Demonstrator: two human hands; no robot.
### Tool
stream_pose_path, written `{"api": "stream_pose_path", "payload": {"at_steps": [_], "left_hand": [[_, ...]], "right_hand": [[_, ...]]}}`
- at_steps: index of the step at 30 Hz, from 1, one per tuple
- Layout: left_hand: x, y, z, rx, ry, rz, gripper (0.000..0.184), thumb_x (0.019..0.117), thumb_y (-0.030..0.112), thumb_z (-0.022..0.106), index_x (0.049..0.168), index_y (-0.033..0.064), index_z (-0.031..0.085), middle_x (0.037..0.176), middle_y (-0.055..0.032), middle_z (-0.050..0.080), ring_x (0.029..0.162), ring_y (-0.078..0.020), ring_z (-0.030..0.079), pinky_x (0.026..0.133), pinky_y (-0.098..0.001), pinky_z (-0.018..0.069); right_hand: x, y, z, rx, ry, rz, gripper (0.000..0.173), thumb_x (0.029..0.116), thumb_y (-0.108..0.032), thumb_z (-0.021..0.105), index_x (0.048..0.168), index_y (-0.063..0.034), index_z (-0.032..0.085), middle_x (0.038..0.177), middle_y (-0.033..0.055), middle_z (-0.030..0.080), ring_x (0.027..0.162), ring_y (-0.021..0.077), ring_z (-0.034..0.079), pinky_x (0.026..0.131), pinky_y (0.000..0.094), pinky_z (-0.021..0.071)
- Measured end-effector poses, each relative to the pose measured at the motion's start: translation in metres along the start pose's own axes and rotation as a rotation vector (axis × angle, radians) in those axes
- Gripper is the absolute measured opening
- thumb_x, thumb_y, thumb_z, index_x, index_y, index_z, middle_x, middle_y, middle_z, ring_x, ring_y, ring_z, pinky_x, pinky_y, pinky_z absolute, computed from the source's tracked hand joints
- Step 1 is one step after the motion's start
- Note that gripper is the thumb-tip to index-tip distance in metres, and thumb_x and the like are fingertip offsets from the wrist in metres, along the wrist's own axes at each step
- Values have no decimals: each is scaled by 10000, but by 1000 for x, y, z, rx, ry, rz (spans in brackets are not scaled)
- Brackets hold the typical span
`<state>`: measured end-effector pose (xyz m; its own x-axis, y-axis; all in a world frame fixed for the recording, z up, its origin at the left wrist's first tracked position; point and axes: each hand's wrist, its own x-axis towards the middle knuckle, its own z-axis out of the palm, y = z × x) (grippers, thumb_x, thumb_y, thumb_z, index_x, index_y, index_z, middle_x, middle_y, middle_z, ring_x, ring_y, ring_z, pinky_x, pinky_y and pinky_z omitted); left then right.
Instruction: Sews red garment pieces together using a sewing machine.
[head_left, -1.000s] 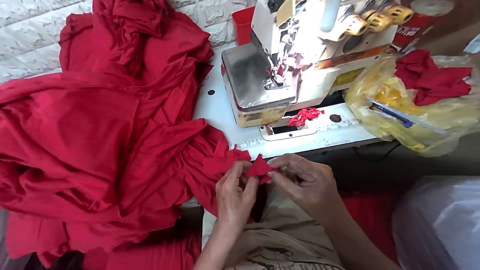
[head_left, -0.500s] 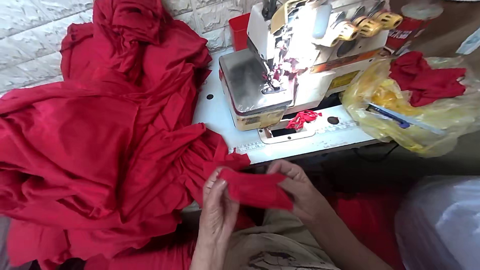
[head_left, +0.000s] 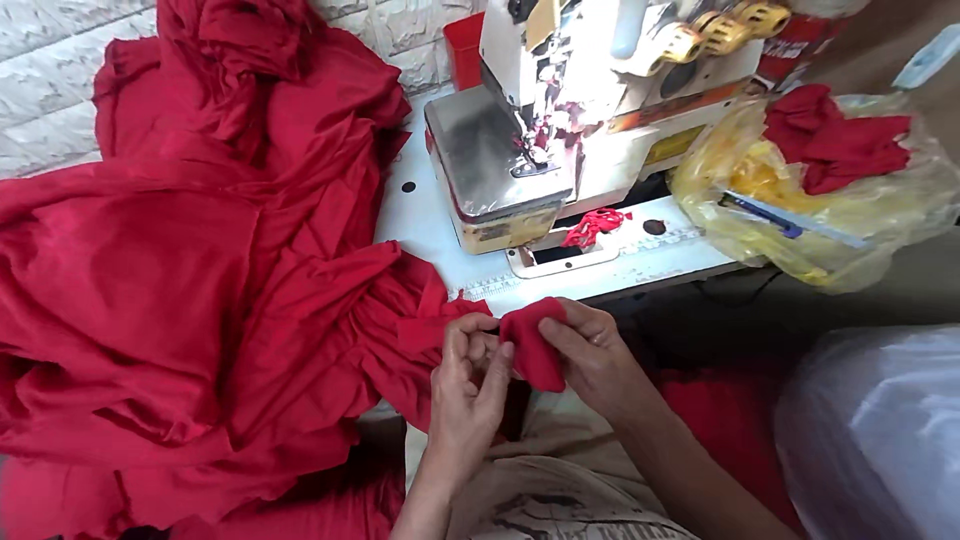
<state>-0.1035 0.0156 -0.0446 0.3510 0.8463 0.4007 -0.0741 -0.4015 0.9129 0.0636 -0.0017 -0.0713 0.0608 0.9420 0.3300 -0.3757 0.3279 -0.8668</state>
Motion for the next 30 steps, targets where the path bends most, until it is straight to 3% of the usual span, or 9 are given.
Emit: {"api": "stream_pose_path", "payload": {"at_steps": [4,7,11,15,19,21,24,28,30], "left_hand": [[2,-2,0,-69,74,8,219,1004,-35,528,1210,-54,458,831,6,664,710,-42,643,665,-216,566],[2,-5,-1,99,96,55,241,979,-5,581,1193,-84,501,787,4,663,681,-25,628,648,-198,551],[2,-7,0,268,30,129,111,970,1,578,1030,-71,637,831,-41,686,731,-25,645,686,-187,565],[6,-3,-17,571,-136,215,255,935,-9,525,1020,-4,765,956,-111,744,870,-116,708,805,-223,570],[12,5,-40,697,-384,122,276,1013,208,591,1136,13,743,1091,-151,688,1012,-221,674,917,-337,552],[15,4,-41,619,-309,149,293,1042,249,560,943,49,749,1083,-95,681,1072,-183,617,964,-342,483],[20,2,-42,225,-206,136,318,1064,201,508,866,47,704,1104,-26,687,1191,-114,567,1056,-304,433],[22,-3,-34,-347,-171,-15,220,1043,257,581,895,162,712,853,123,676,824,57,621,758,-152,522],[21,-3,-29,-574,-201,-135,206,1030,258,603,890,163,720,812,102,688,750,49,630,697,-143,528]], "right_hand": [[-1,5,2,-202,159,-95,128,1006,-155,630,1079,-104,722,869,-35,716,697,-3,624,618,161,523],[-5,7,1,-683,287,-309,331,945,-325,724,1139,-122,548,876,-76,652,773,-38,609,698,139,521],[-10,9,5,-933,156,-258,244,979,-263,612,1073,-38,617,752,-1,657,665,66,614,631,270,533],[-5,0,-2,-709,85,-332,112,1002,-117,537,1018,-69,637,797,-62,619,685,-62,547,620,107,469],[4,-21,-20,-612,9,-346,238,972,-49,490,906,-77,716,816,-80,679,684,-98,557,609,67,457],[8,-19,-29,-745,-93,-252,306,963,-98,435,874,-46,723,796,-50,669,688,-67,565,627,106,473],[7,-10,-26,-711,-233,-103,435,1072,-356,459,873,-52,698,840,-26,593,802,-20,547,717,164,455],[6,2,-14,-208,-213,-38,283,1038,-289,560,917,-104,736,1073,-30,679,1065,28,606,924,214,510],[6,6,-9,-33,-136,47,259,1016,-265,552,954,-138,769,1095,-41,692,1061,50,620,927,250,520]]}}
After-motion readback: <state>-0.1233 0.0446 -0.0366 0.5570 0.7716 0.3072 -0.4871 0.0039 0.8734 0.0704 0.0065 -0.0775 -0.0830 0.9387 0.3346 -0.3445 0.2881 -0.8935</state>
